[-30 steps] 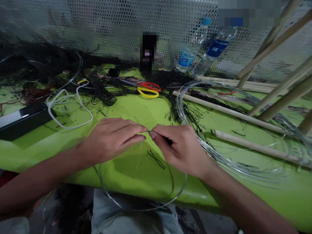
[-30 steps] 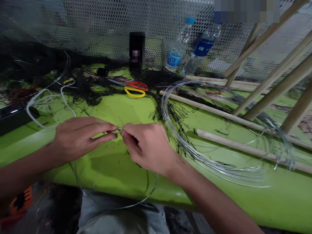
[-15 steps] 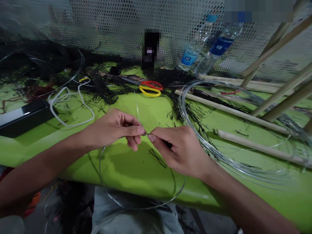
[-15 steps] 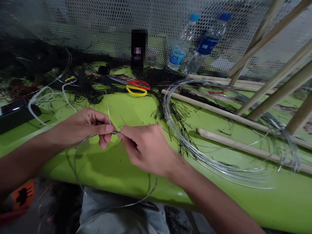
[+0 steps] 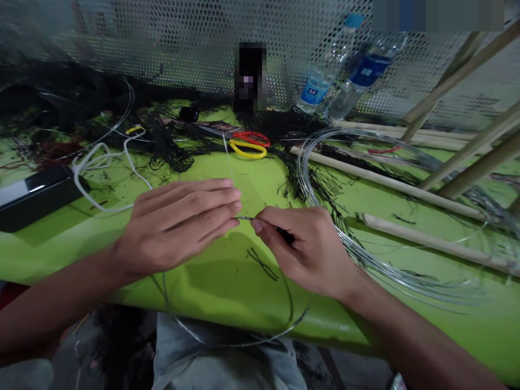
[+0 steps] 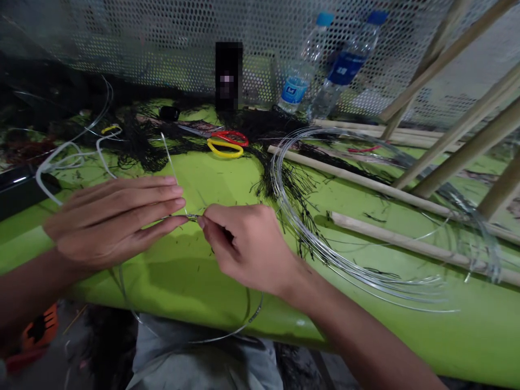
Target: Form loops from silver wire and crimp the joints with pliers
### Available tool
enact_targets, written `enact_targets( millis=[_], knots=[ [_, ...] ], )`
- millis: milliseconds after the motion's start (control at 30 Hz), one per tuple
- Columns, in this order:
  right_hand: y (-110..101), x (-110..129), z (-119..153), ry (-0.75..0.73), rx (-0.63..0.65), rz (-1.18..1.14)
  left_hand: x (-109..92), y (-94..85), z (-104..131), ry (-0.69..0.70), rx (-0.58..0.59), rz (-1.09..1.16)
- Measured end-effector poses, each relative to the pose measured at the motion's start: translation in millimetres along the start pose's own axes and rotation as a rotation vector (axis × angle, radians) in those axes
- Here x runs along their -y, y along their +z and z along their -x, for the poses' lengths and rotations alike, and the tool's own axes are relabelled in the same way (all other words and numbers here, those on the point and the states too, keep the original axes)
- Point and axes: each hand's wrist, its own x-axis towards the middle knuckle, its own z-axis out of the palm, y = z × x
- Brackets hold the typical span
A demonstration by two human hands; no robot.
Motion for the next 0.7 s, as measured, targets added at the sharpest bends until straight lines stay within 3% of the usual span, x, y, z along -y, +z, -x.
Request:
enact_targets(
  millis=[400,533,700],
  knots=[
    [-1,0,0,-0.049,-0.013,0.062,-4,9.6,-2,-0.190,0.033,0.327],
    [-2,1,0,-0.069,-0.023,0.076,-1,6.9,-6,-0.289,0.149,0.504],
    [-2,0,-1,-0.089,-0.028,0.069,1,-1.2,-9,-0.542,0.353,0.622]
  ],
)
